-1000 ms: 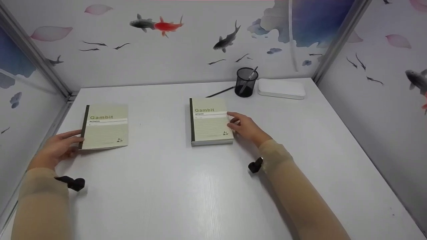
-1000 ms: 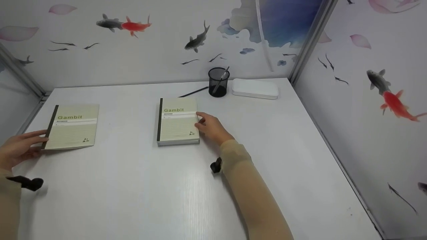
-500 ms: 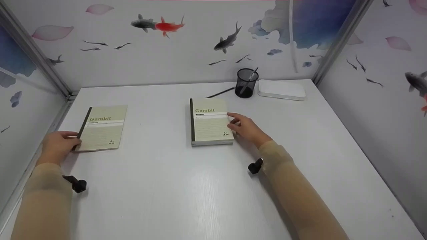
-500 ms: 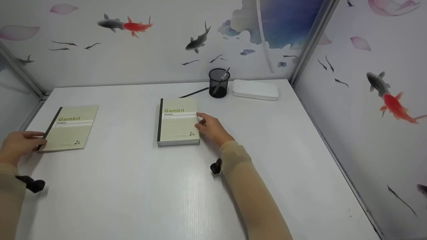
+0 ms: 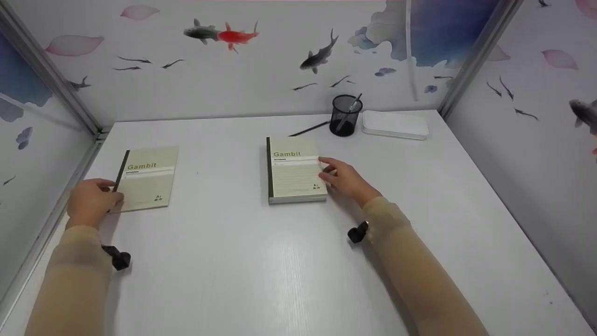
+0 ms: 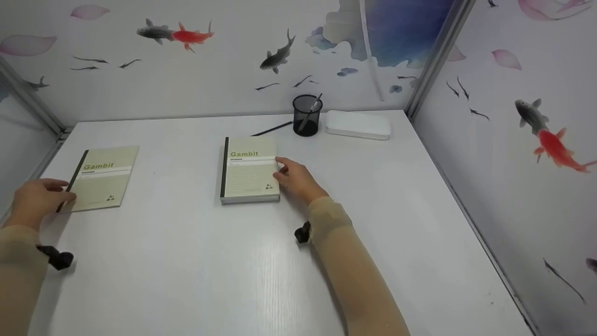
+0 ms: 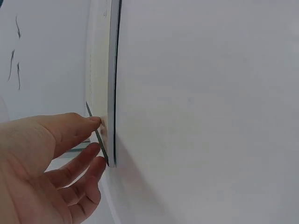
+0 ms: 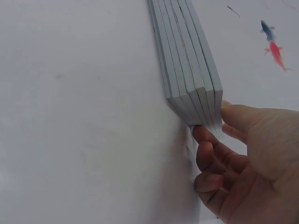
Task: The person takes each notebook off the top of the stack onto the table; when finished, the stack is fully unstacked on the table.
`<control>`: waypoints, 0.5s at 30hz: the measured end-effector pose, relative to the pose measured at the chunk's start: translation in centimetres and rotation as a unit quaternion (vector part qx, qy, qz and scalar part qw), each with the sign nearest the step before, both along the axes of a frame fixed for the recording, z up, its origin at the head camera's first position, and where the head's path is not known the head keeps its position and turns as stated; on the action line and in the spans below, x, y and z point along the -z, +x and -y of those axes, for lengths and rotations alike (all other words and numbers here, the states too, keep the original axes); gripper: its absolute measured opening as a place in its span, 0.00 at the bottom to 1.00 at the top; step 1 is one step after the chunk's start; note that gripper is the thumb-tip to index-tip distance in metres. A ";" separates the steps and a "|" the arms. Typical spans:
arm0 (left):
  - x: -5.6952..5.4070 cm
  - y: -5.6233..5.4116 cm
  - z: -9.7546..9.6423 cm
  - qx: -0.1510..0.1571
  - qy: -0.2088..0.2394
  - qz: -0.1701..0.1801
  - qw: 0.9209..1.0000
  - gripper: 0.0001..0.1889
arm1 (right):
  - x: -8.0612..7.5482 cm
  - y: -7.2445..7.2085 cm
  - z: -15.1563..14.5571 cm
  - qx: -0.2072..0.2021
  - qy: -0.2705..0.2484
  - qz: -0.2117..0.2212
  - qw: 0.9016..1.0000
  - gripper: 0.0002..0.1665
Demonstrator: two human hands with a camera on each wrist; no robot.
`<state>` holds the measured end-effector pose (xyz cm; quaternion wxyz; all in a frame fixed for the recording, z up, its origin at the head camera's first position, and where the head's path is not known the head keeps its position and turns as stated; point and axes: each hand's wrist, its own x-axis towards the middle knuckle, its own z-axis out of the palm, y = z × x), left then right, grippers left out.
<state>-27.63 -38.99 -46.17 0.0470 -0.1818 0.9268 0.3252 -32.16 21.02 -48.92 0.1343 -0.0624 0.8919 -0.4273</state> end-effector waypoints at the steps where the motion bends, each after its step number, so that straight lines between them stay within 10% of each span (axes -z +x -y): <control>1: 0.0 -0.2 -0.5 -0.003 0.015 -0.008 1.000 0.31 | 0.0 0.0 0.0 0.001 -0.003 0.002 1.000 0.35; 7: 0.0 -1.2 -5.0 0.010 0.131 -0.047 0.990 0.31 | 0.0 0.0 0.1 0.006 -0.003 0.012 1.000 0.35; 15: -0.5 -1.6 -12.6 0.095 0.161 -0.044 0.982 0.26 | 0.1 0.1 0.2 0.008 -0.009 0.008 1.000 0.36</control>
